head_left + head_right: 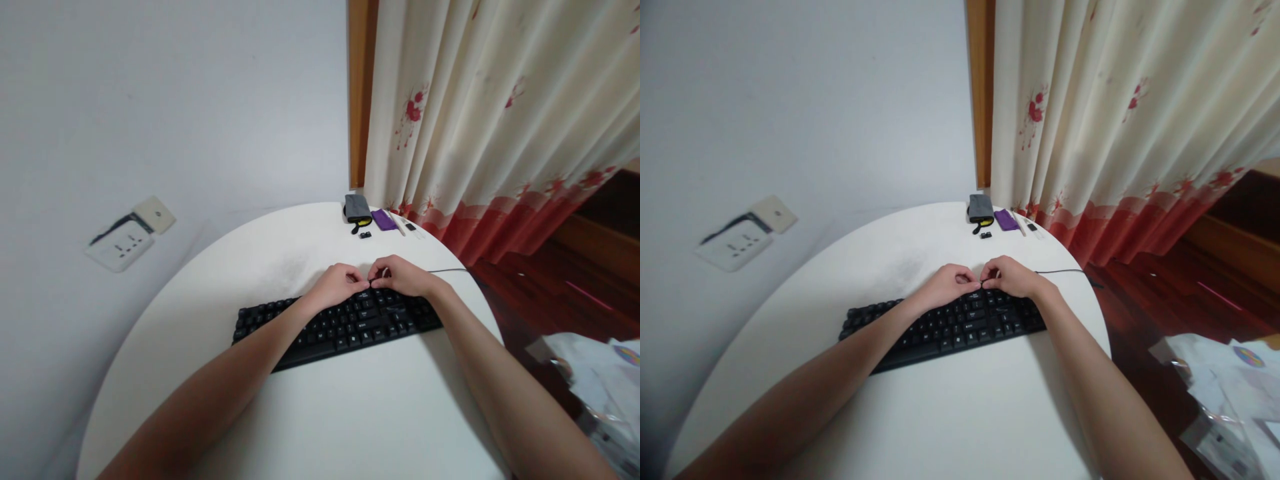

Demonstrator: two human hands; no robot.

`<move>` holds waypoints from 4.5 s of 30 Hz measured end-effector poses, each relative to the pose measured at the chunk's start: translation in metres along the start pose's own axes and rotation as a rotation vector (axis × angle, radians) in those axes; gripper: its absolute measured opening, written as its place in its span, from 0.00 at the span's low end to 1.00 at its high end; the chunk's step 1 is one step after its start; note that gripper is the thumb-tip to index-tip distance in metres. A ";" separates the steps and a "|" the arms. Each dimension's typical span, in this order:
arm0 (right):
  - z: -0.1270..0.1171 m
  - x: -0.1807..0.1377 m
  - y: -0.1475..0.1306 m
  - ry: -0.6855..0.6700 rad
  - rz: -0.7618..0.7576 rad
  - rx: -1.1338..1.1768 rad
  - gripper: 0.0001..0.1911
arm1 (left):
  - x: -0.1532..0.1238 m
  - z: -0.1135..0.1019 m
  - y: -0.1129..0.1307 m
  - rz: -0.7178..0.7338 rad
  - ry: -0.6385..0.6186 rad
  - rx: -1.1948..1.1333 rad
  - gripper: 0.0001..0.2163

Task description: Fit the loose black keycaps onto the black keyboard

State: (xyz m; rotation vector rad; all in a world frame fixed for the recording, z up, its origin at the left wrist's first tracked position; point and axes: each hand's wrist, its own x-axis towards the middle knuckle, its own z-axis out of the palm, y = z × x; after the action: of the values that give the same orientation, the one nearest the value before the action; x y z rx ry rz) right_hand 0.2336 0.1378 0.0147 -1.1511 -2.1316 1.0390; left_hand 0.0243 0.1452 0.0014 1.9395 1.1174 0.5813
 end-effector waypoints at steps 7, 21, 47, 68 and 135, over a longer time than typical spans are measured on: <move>0.000 -0.001 -0.001 -0.018 0.022 -0.024 0.06 | 0.000 -0.002 0.004 -0.038 -0.015 -0.015 0.09; -0.007 -0.002 0.003 0.048 -0.005 -0.011 0.07 | 0.002 -0.003 -0.001 0.001 -0.006 -0.022 0.10; 0.000 0.006 0.011 0.005 0.119 0.052 0.09 | 0.007 0.005 0.000 -0.075 -0.019 -0.015 0.07; -0.033 0.008 0.038 0.831 0.223 -0.179 0.15 | 0.076 -0.044 0.017 0.040 0.144 0.447 0.16; -0.038 -0.012 0.024 0.052 0.074 0.181 0.10 | 0.027 0.023 0.025 0.142 -0.002 0.069 0.07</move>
State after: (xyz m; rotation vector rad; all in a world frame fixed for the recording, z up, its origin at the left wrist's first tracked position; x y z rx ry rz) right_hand 0.2779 0.1506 0.0164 -1.1642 -1.9241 1.1949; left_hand 0.0662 0.1520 0.0086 2.0909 1.0165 0.6240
